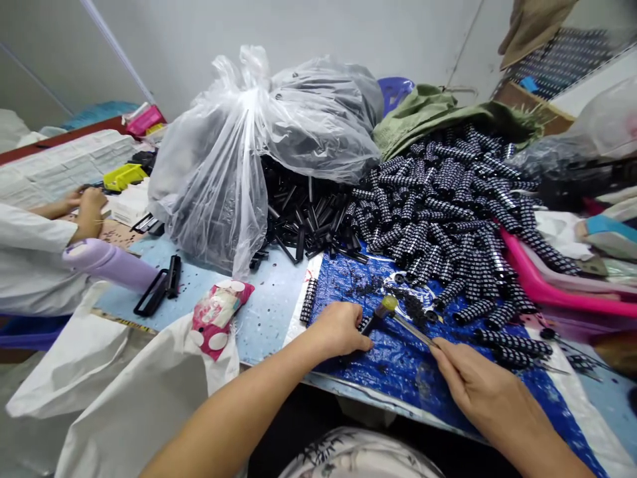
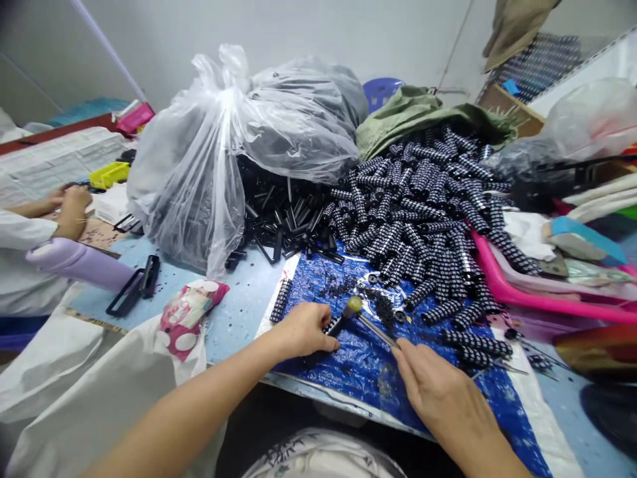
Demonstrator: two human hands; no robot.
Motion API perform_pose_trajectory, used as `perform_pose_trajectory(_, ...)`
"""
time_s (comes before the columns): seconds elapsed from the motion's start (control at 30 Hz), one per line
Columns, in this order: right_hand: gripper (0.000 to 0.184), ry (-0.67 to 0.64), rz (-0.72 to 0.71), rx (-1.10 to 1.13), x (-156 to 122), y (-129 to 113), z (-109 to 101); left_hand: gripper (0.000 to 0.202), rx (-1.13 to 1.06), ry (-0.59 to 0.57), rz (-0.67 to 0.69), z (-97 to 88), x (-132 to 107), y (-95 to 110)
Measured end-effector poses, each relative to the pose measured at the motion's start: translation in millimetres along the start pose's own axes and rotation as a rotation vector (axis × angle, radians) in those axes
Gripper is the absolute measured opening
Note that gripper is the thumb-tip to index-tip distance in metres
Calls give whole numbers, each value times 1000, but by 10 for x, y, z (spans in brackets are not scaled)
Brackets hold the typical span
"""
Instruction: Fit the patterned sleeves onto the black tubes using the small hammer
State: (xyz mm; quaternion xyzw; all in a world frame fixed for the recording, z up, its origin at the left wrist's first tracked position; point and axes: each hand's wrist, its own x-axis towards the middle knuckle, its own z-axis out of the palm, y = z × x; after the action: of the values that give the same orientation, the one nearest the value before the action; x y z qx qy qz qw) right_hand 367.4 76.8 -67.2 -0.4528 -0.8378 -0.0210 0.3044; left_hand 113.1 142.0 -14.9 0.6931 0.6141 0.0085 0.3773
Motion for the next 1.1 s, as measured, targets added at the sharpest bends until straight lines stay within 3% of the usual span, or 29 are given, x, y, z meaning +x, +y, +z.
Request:
perform_pose_trajectory(0.1,28,31,29,-57,-35,105,78,23,37,22,46,-91,-222,84)
perform_pose_trajectory(0.17,28,29,27,-115,-54,186,98,21,34,-17,122,-255,-569,49)
perform_pose_trajectory(0.23,31,-9,10,-145,-50,249,99,18,20,-112,208,-481,-1049,-113)
perform_pose_trajectory(0.3,37,-21,10,-107,10,246,100,16,48,-197,50,-711,-1563,-396)
perform_pose_trajectory(0.37,44,-26,12,-13,160,134,136,21,108,-196,-215,-886,-1995,-728)
perform_pose_trajectory(0.43,59,-56,-2,117,411,-91,247,30,183,-166,-429,-969,-2272,-1004)
perform_pose_trajectory(0.53,100,-200,11,312,917,-534,576,40,136,-111,-421,-931,-2369,-1125)
perform_pose_trajectory(0.6,125,-354,79,417,1256,-791,834,45,50,-98,-339,-844,-2270,-1009)
perform_pose_trajectory(0.63,128,-431,107,467,1400,-882,943,46,21,-89,-306,-797,-2187,-923)
perform_pose_trajectory(0.77,107,-489,100,547,1640,-958,1093,42,-88,-17,-137,-696,-1674,-697)
perform_pose_trajectory(0.87,108,-425,173,729,1452,-821,950,40,-276,195,-84,-775,-1067,-800)
perform_pose_trajectory(0.97,113,-418,498,1138,1148,-714,752,39,-295,582,-303,-953,-338,-993)
perform_pose_trajectory(1.03,117,-433,660,1415,992,-701,635,40,-260,717,-377,-1068,100,-1079)
perform_pose_trajectory(1.1,122,-429,725,1648,911,-715,530,30,-222,792,-420,-1143,416,-1115)
